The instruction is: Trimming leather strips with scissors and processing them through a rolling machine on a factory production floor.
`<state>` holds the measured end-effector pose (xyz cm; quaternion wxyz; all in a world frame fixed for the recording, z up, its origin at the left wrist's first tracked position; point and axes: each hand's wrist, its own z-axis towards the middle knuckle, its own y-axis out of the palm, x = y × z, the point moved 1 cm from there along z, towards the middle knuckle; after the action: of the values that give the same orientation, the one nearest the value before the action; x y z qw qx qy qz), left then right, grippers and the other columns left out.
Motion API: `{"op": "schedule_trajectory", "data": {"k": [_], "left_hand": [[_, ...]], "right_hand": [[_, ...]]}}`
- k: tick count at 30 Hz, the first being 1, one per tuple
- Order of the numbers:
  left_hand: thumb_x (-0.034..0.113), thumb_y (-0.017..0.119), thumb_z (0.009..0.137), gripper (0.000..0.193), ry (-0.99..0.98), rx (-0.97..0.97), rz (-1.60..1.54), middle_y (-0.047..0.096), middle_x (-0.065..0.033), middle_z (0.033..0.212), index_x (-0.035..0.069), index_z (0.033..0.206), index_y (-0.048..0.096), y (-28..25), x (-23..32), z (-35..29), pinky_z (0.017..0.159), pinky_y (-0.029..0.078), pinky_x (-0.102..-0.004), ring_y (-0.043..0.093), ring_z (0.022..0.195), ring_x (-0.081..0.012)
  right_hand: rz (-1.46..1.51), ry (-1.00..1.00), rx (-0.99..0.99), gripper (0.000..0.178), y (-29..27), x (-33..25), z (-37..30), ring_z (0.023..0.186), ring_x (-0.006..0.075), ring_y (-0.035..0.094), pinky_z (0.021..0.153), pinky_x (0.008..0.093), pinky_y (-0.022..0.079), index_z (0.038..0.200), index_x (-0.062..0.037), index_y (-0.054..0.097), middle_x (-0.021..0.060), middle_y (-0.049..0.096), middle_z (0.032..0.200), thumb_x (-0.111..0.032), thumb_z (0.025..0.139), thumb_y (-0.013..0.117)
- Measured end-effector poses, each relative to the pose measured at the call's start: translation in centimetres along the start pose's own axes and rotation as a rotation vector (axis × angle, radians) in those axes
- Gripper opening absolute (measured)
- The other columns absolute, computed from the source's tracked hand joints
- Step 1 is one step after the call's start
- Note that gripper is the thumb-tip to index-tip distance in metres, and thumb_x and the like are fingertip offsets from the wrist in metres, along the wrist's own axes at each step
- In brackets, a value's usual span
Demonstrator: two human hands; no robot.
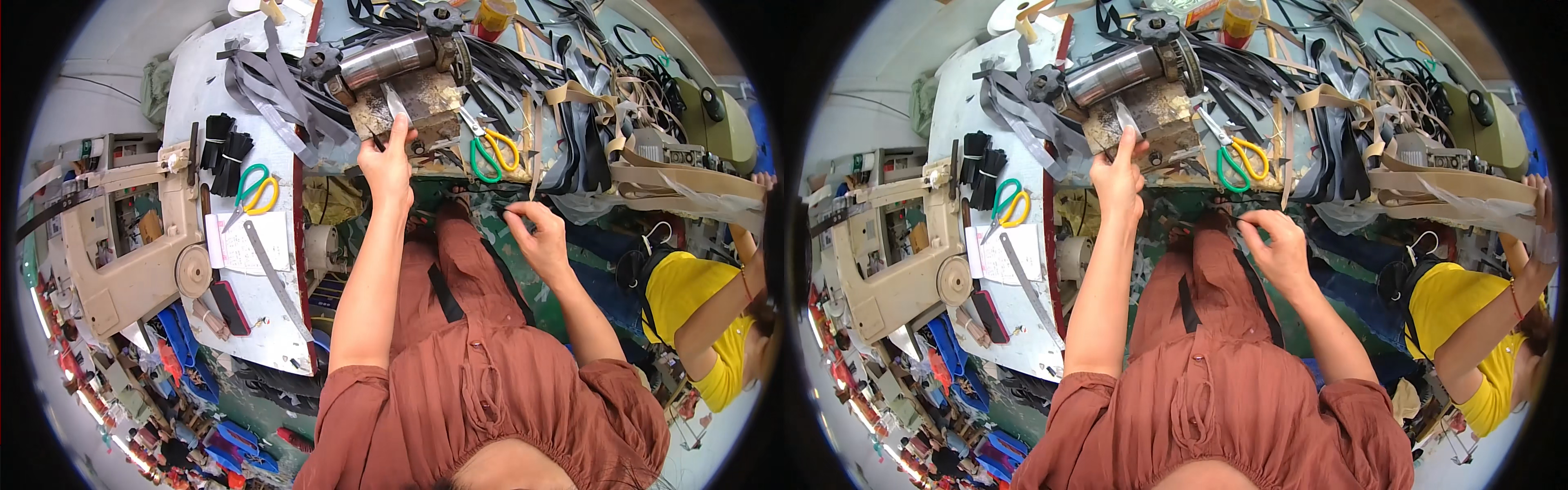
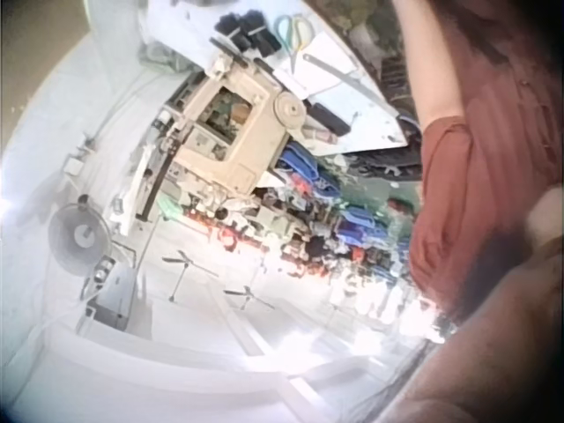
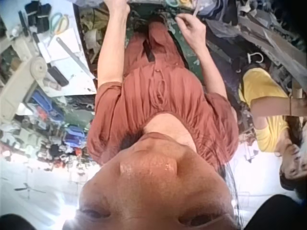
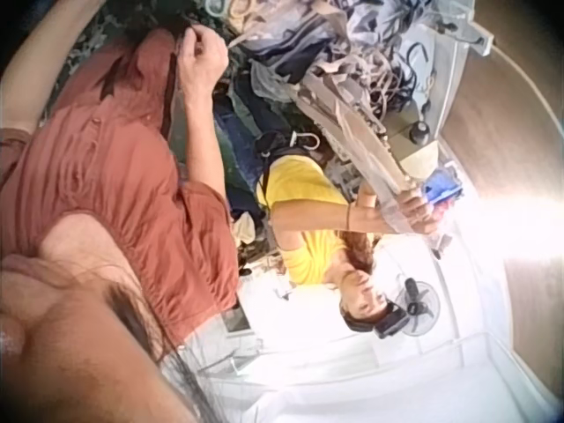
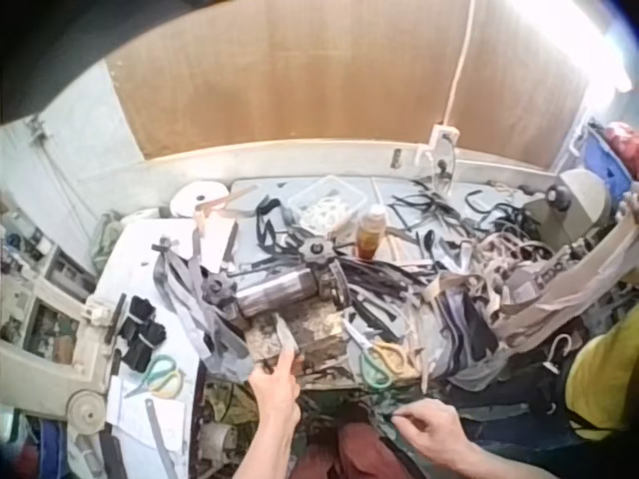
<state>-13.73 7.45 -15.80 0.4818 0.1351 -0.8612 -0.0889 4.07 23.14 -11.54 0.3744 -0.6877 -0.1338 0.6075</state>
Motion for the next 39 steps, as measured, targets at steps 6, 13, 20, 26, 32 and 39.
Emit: {"op": "schedule_trajectory", "data": {"k": [6, 13, 20, 26, 32, 39], "left_hand": [[0.017, 0.061, 0.089, 0.017, -0.091, -0.101, -0.140, 0.065, -0.0070, 0.089, 0.002, 0.097, 0.058, -0.9, -0.2, -1.3, 0.036, 0.019, -0.0195, 0.025, 0.039, -0.0011], [0.012, 0.057, 0.091, 0.021, 0.069, -0.155, 0.056, 0.061, 0.0006, 0.078, -0.003, 0.105, 0.062, -2.7, 0.8, -8.9, 0.049, 0.035, -0.0178, 0.043, 0.053, -0.0009], [-0.001, 0.061, 0.082, 0.020, 0.464, -0.166, 0.453, 0.064, -0.0124, 0.096, -0.005, 0.102, 0.063, -3.2, 1.6, -11.5, 0.076, 0.047, -0.0270, 0.061, 0.085, -0.0176], [0.002, 0.059, 0.084, 0.010, 0.601, -0.216, 0.591, 0.061, -0.0114, 0.090, -0.004, 0.091, 0.061, -2.5, 2.2, -12.8, 0.072, 0.045, -0.0275, 0.058, 0.080, -0.0188], [0.005, 0.065, 0.082, 0.009, 0.542, -0.247, 0.583, 0.060, -0.0096, 0.081, -0.003, 0.081, 0.061, -2.2, 1.9, -13.3, 0.060, 0.043, -0.0265, 0.055, 0.067, -0.0168], [0.009, 0.066, 0.082, 0.015, 0.400, -0.248, 0.516, 0.059, -0.0078, 0.076, -0.004, 0.075, 0.061, -1.9, 1.7, -14.1, 0.054, 0.039, -0.0248, 0.049, 0.060, -0.0112]], "right_hand": [[0.211, -0.164, 0.066, 0.012, 1.4, -5.2, 3.8, 0.070, 0.0195, 0.064, 0.064, 0.0276, 0.050, 0.084, -0.0031, 0.067, 0.0080, 0.067, 0.080, -0.005, 0.073, 0.072], [1.023, 0.481, -0.344, 0.014, 2.8, -8.8, 5.4, 0.061, 0.0030, 0.054, 0.051, 0.0178, 0.040, 0.083, -0.0022, 0.065, 0.0016, 0.063, 0.074, -0.014, 0.079, 0.071], [1.167, 0.571, -0.329, 0.016, 3.0, -9.6, 5.5, 0.051, 0.0017, 0.044, 0.045, 0.0161, 0.032, 0.080, -0.0053, 0.060, -0.0012, 0.058, 0.069, -0.016, 0.080, 0.071], [0.930, 0.351, -0.150, 0.012, 3.0, -9.9, 5.2, 0.065, 0.0014, 0.050, 0.059, 0.0179, 0.041, 0.081, -0.0044, 0.059, -0.0036, 0.058, 0.071, -0.012, 0.083, 0.068], [0.954, 0.293, -0.011, 0.014, 3.5, -8.9, 4.7, 0.069, 0.0030, 0.052, 0.062, 0.0185, 0.043, 0.085, -0.0020, 0.058, -0.0019, 0.058, 0.076, -0.013, 0.085, 0.067], [0.968, 0.263, -0.201, 0.024, 1.8, -7.9, 7.3, 0.061, 0.0022, 0.051, 0.055, 0.0179, 0.041, 0.076, -0.0024, 0.066, -0.0036, 0.058, 0.066, -0.022, 0.088, 0.061]]}}
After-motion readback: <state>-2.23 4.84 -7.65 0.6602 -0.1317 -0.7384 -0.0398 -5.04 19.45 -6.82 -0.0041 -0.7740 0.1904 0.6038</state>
